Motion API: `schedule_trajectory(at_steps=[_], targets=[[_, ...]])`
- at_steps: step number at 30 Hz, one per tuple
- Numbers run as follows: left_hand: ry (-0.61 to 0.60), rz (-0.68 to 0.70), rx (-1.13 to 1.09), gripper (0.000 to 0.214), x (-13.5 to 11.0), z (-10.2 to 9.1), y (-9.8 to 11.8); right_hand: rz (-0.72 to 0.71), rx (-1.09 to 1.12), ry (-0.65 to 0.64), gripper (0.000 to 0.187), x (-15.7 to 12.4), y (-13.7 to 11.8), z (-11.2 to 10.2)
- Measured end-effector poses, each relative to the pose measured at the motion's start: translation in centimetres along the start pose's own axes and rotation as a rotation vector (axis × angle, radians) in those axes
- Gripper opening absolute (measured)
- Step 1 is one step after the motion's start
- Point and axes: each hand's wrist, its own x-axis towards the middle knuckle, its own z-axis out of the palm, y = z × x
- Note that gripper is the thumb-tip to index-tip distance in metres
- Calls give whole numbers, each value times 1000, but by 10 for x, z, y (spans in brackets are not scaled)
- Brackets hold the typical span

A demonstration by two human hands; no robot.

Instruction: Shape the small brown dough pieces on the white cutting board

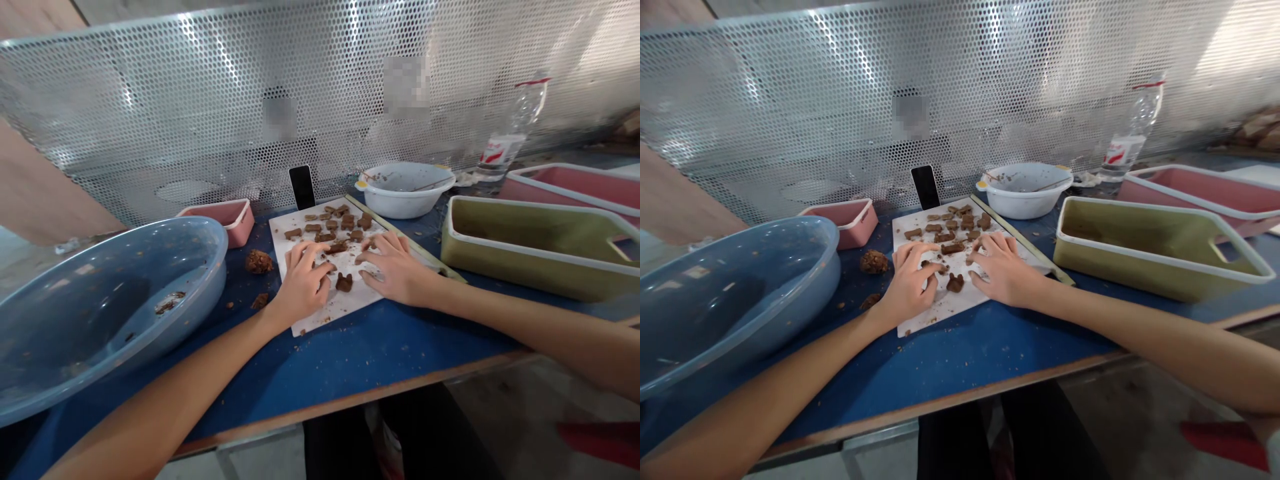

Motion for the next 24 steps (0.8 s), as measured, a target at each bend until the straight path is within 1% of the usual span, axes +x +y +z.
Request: schedule_trajectory(at_steps=[2, 5, 7, 11, 15, 20, 24], targets=[[10, -9, -18, 24, -1, 2, -1, 46, -14, -88, 24, 14, -2, -9], [11, -16, -31, 24, -1, 4, -2, 115, -39, -251, 26, 30, -13, -20], [11, -19, -34, 24, -2, 5, -2, 142, -99, -291, 31, 33, -24, -20], [12, -9, -49, 24, -1, 5, -2, 149, -172, -331, 31, 24, -39, -6], [12, 12, -37, 26, -1, 5, -2, 107, -174, -330, 32, 16, -39, 6], [5, 16, -33, 26, -1, 6, -2, 103, -180, -287, 30, 20, -35, 9], [-15, 7, -45, 26, -1, 6, -3, 117, -126, -287, 28, 22, -34, 11]])
